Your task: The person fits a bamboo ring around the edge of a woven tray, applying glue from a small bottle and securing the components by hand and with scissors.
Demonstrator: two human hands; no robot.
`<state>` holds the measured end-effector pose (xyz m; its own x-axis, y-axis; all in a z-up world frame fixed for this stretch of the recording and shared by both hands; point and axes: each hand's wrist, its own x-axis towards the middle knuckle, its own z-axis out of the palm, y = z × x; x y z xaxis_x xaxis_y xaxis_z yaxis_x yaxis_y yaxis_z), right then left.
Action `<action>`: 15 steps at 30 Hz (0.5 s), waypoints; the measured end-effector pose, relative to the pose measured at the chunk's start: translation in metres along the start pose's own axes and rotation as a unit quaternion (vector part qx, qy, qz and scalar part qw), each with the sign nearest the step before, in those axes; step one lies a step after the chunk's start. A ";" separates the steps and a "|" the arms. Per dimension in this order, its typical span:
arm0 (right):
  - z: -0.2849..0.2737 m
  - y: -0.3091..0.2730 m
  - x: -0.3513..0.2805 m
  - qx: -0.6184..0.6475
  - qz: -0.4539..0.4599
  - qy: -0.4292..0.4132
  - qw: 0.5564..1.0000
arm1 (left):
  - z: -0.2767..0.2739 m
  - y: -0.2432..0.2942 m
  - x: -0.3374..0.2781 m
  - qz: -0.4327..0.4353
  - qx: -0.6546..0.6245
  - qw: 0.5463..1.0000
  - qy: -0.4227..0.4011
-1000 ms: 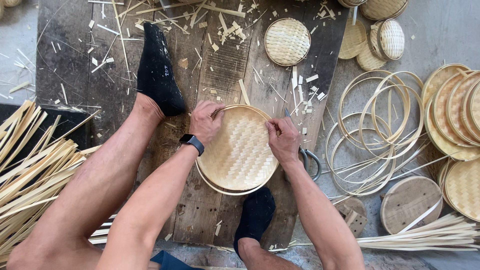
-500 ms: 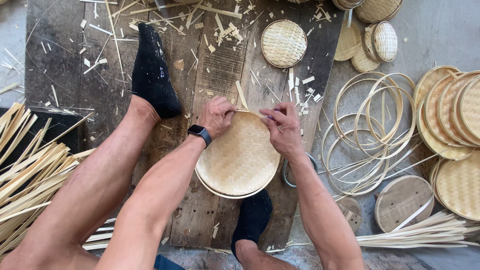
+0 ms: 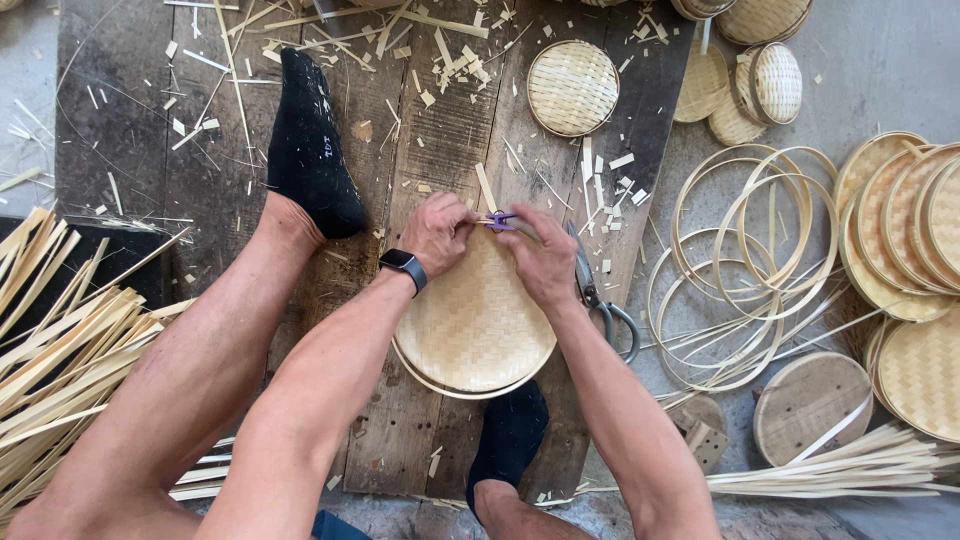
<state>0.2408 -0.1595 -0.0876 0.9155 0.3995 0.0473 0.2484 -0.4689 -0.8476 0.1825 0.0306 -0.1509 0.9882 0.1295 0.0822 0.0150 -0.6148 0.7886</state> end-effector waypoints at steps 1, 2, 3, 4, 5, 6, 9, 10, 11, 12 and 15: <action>-0.009 -0.003 -0.009 -0.044 -0.047 0.018 0.998 | -0.002 0.000 0.003 0.003 0.005 1.000 -0.001; -0.020 -0.007 -0.020 -0.088 -0.094 0.036 0.991 | -0.005 0.000 0.006 -0.013 0.013 1.000 -0.007; -0.032 -0.012 -0.033 -0.123 -0.099 0.012 0.987 | -0.010 0.000 0.009 -0.029 0.022 0.999 -0.014; -0.043 -0.017 -0.049 -0.157 -0.102 -0.012 0.982 | -0.015 0.002 0.008 -0.046 0.029 0.998 -0.021; -0.051 -0.023 -0.069 -0.152 -0.137 -0.066 0.977 | -0.022 0.005 0.003 0.026 0.072 0.997 0.008; -0.058 -0.028 -0.089 -0.147 -0.168 -0.117 0.968 | -0.032 0.008 -0.006 0.101 0.113 0.988 0.034; -0.067 -0.031 -0.131 -0.132 -0.223 -0.215 0.942 | -0.061 0.028 -0.055 0.219 0.132 0.963 -0.086; -0.064 -0.027 -0.136 -0.135 -0.225 -0.213 0.941 | -0.069 0.037 -0.078 0.237 0.149 0.945 -0.168; -0.061 -0.022 -0.138 -0.138 -0.227 -0.211 0.941 | -0.076 0.043 -0.098 0.253 0.165 0.920 -0.248; -0.057 -0.017 -0.139 -0.138 -0.229 -0.210 0.940 | -0.083 0.045 -0.115 0.251 0.138 0.923 -0.258; -0.048 -0.005 -0.137 -0.125 -0.216 -0.245 0.937 | -0.086 0.045 -0.142 0.248 0.124 0.933 -0.230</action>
<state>0.1291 -0.2503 -0.0648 0.4726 0.8794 0.0571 0.6847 -0.3256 -0.6521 0.0297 0.0516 -0.0749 0.8435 -0.5305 0.0845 -0.4824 -0.6788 0.5537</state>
